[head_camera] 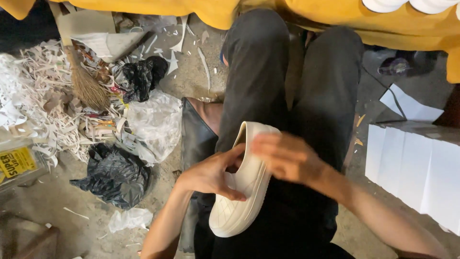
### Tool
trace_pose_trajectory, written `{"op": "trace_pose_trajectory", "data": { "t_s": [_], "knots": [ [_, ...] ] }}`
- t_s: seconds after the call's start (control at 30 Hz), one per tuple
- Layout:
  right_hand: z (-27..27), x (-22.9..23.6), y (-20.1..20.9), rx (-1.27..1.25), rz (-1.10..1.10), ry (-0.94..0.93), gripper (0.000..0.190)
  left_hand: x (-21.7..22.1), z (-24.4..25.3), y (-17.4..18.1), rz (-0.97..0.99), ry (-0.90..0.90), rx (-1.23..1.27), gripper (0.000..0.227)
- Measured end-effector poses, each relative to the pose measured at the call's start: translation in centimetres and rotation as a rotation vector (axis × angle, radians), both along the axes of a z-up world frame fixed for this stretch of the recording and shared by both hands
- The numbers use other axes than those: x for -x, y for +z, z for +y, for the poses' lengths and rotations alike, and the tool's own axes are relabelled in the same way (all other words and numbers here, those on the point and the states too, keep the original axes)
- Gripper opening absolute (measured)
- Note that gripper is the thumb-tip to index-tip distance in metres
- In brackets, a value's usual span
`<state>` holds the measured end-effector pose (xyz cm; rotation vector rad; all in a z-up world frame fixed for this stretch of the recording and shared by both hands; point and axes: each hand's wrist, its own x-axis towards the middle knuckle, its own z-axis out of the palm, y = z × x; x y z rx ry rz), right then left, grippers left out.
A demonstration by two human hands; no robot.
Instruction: The person scrubs a white slip-on shoe with a small abrasive pad, focusing on the toe and side areas. They place the shoe on a table with other shoes, then pick up another shoe and continue scrubbing it.
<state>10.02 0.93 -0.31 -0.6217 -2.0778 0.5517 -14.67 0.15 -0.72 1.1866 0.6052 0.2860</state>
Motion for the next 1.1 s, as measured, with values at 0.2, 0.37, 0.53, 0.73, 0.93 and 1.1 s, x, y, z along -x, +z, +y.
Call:
{"op": "trace_pose_trajectory", "data": {
  "t_s": [0.2, 0.37, 0.53, 0.73, 0.93, 1.1],
  "knots": [
    [-5.3, 1.4, -1.5, 0.129, 0.077, 0.157, 0.037, 0.2, -1.3, -2.8, -0.029, 0.015, 0.03, 0.101],
    [1.5, -1.1, -1.5, 0.119, -0.027, -0.098, 0.035, -0.2, -0.1, -0.4, -0.068, 0.027, 0.06, 0.1],
    [1.4, -0.4, -1.4, 0.079, 0.023, -0.103, 0.036, -0.2, -0.9, -2.2, -0.038, 0.021, 0.061, 0.104],
    [-3.0, 1.5, 1.6, 0.103, 0.031, 0.291, 0.031, -0.6, 1.2, 2.1, 0.117, -0.099, 0.002, 0.071],
    [-2.1, 0.7, -0.1, 0.258, -0.027, -0.193, 0.037, -0.1, -1.1, -1.8, -0.014, 0.025, 0.06, 0.104],
    [0.5, -0.9, 0.0, 0.424, -0.048, -0.171, 0.037, -0.2, -0.5, -1.7, 0.013, 0.01, 0.028, 0.099]
  ]
}}
